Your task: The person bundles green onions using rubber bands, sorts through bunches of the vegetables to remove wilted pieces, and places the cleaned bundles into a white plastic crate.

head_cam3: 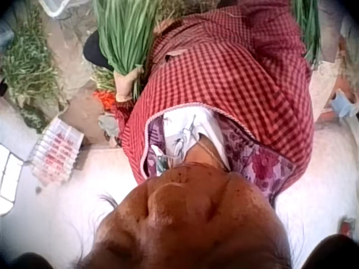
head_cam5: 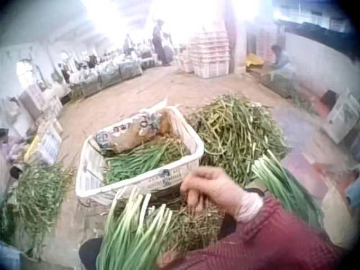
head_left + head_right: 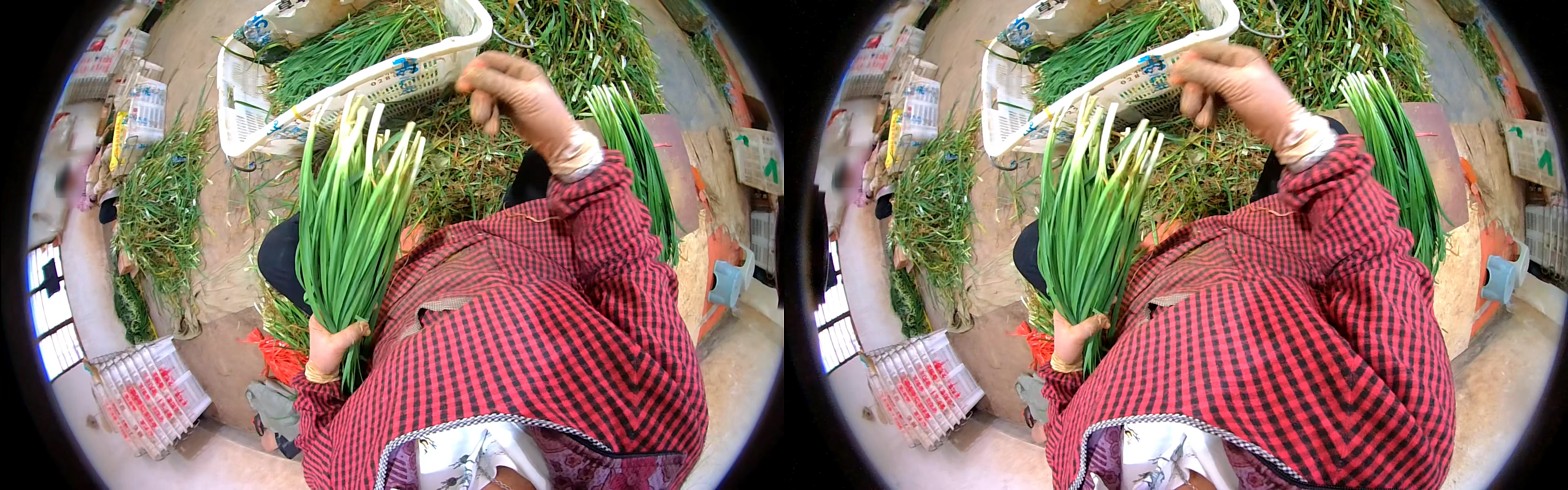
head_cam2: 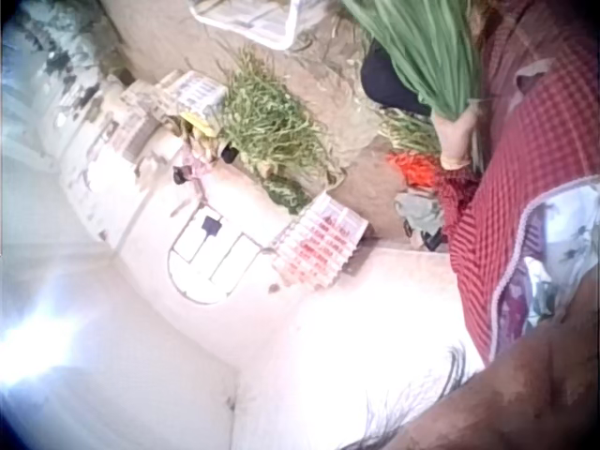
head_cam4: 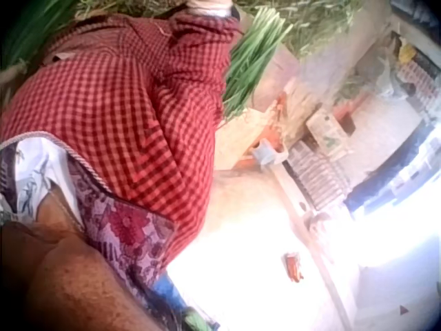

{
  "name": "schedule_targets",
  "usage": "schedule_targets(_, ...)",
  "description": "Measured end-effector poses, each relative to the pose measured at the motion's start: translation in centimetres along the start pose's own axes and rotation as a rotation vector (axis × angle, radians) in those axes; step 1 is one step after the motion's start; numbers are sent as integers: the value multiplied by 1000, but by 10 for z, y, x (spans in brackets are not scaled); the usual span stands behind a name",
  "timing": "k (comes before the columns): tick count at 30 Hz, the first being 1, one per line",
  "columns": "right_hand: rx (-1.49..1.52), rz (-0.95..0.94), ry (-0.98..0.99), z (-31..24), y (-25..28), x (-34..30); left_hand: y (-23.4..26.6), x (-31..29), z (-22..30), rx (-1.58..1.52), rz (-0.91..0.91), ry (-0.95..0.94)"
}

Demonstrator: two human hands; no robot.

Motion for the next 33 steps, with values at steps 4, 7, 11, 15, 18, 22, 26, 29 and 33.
schedule_targets(4,-324,-47,-118,23,-12,2,3,6,-2,-30,-30,22)
schedule_targets(7,-464,-204,-108,37,-61,-6,1,6,-1,-47,-50,0)
schedule_targets(11,-458,-289,-49,61,-97,-2,-1,2,-4,-64,-34,0)
schedule_targets(15,-198,-186,-288,89,-111,-9,-11,2,0,-61,15,-2)
schedule_targets(18,-574,-105,20,69,-103,-15,-19,8,3,-53,12,1)
schedule_targets(22,-425,-121,-168,56,-80,-6,-21,12,0,-55,-47,21)
schedule_targets(26,-69,46,-235,46,-31,8,-17,9,-1,-109,-75,33)
schedule_targets(29,33,281,13,38,30,12,-16,7,0,-114,-96,12)
schedule_targets(33,64,709,161,32,131,-1,-18,4,6,-76,-105,-7)
Point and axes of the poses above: each hand's wrist, its own x-axis towards the middle knuckle, its own y-axis out of the back of the hand, z = x × y, the point moved 6 cm from there along x, towards the middle knuckle, and after that the axes turned 1 degree about x, right-handed, at the moved point
